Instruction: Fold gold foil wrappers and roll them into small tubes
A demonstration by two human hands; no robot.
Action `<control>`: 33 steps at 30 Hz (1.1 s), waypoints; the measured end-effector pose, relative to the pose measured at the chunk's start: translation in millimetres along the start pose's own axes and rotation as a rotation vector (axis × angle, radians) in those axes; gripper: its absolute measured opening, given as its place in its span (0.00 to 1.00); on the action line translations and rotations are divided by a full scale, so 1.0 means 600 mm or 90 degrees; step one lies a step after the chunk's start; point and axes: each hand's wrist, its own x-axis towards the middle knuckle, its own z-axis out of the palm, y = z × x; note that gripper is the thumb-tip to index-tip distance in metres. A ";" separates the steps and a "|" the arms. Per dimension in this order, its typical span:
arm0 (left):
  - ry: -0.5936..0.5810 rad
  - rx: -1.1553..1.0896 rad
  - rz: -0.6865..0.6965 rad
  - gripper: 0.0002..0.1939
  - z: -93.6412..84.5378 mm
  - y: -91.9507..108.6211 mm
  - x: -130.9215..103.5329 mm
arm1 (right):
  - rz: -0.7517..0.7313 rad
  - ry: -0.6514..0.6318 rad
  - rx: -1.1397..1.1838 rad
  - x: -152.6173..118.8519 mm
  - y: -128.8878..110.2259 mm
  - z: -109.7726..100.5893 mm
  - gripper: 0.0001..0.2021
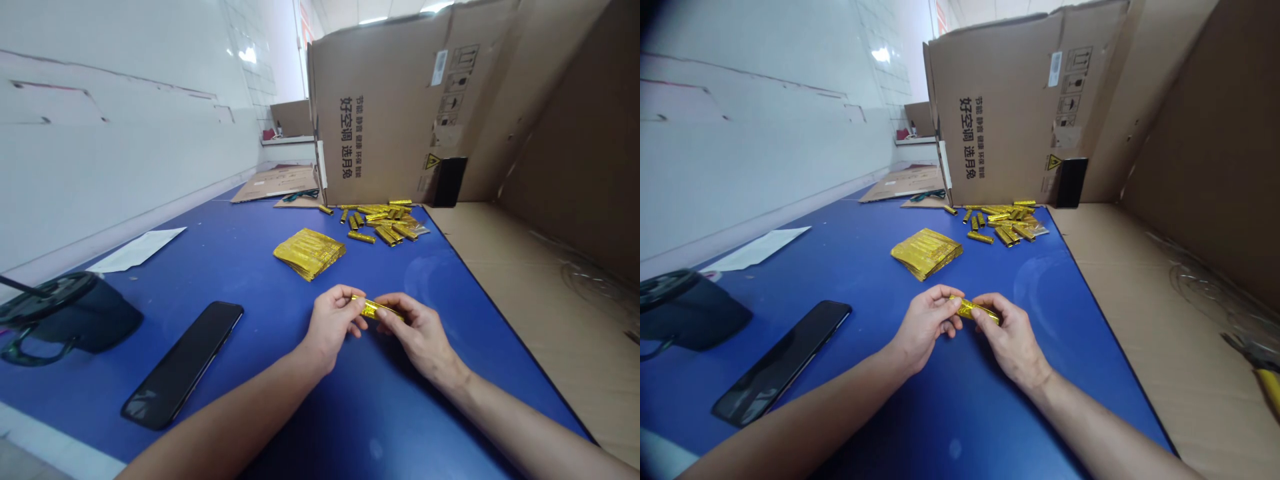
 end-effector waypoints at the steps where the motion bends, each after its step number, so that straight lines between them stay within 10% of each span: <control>1: -0.003 0.004 0.002 0.11 0.000 -0.001 0.000 | 0.005 0.001 0.011 0.000 0.000 0.000 0.10; 33: 0.004 0.065 0.031 0.10 0.002 -0.009 -0.001 | 0.028 0.044 -0.036 0.004 0.005 -0.004 0.10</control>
